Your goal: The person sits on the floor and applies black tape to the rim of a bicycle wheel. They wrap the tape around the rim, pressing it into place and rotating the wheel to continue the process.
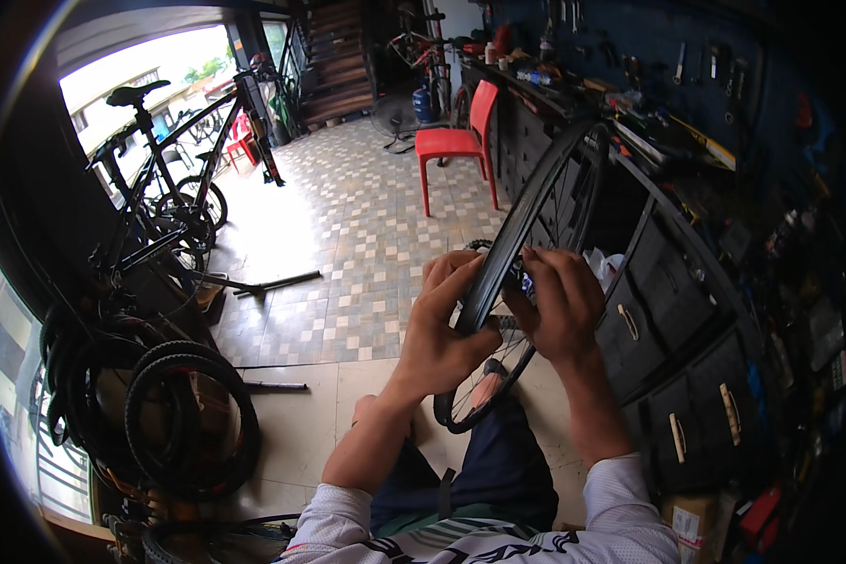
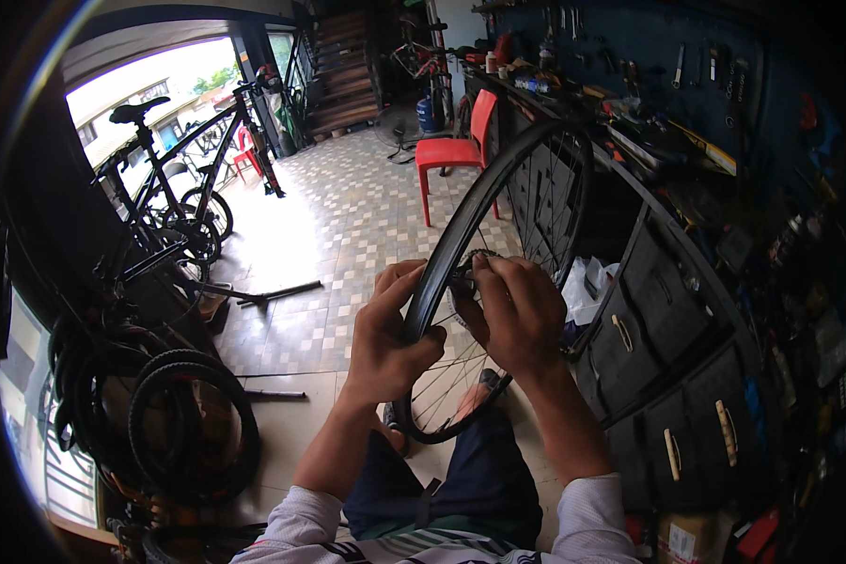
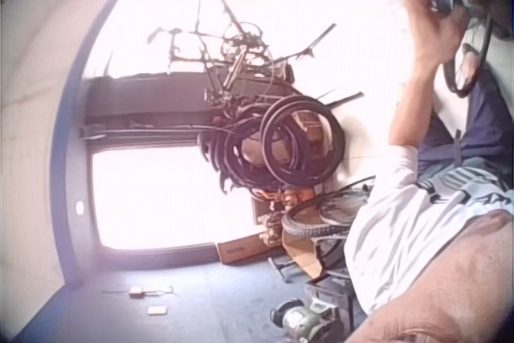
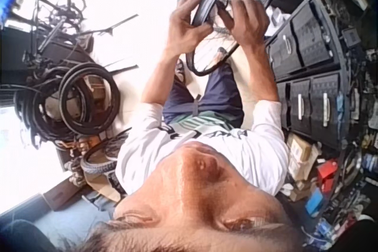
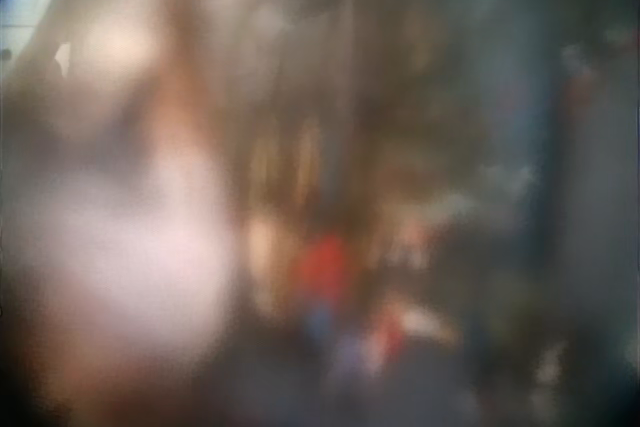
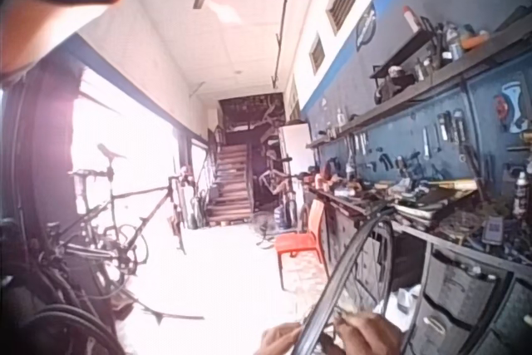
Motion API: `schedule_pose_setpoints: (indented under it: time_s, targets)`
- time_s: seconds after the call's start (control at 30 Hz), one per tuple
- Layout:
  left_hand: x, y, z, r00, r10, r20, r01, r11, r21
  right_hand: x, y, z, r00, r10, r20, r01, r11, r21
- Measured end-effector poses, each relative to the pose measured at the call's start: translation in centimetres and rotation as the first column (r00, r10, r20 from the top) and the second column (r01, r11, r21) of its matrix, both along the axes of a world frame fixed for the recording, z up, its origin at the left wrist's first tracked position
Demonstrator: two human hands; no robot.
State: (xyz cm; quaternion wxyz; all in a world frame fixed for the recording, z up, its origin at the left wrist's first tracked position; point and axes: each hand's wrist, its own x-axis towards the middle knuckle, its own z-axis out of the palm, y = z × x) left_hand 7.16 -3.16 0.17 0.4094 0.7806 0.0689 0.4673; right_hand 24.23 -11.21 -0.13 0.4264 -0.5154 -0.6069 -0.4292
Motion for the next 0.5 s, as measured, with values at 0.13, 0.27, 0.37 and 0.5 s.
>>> schedule_pose_setpoints:
  time_s: [0.13,0.27,0.37,0.5]
  targets:
    - [0.0,-0.5,0.5,0.999,-0.046,-0.021,0.044,0.997,-0.061,0.7,-0.4,0.8,0.988,0.146,-0.043,-0.150,0.982,-0.116]
    - [-0.6,-0.5,0.3,0.998,-0.055,-0.018,0.054,0.998,-0.031,2.8,-0.2,1.9,0.849,0.421,-0.319,-0.520,0.773,-0.364]
    - [-0.4,-0.8,0.3,0.996,-0.086,-0.012,0.085,0.996,-0.040,3.9,-0.5,2.0,0.690,0.485,-0.538,-0.704,0.622,-0.343]
    - [0.4,-1.3,0.1,0.995,-0.097,0.018,0.098,0.988,-0.121,2.0,0.9,-3.7,0.346,0.559,-0.753,-0.788,0.609,0.090]
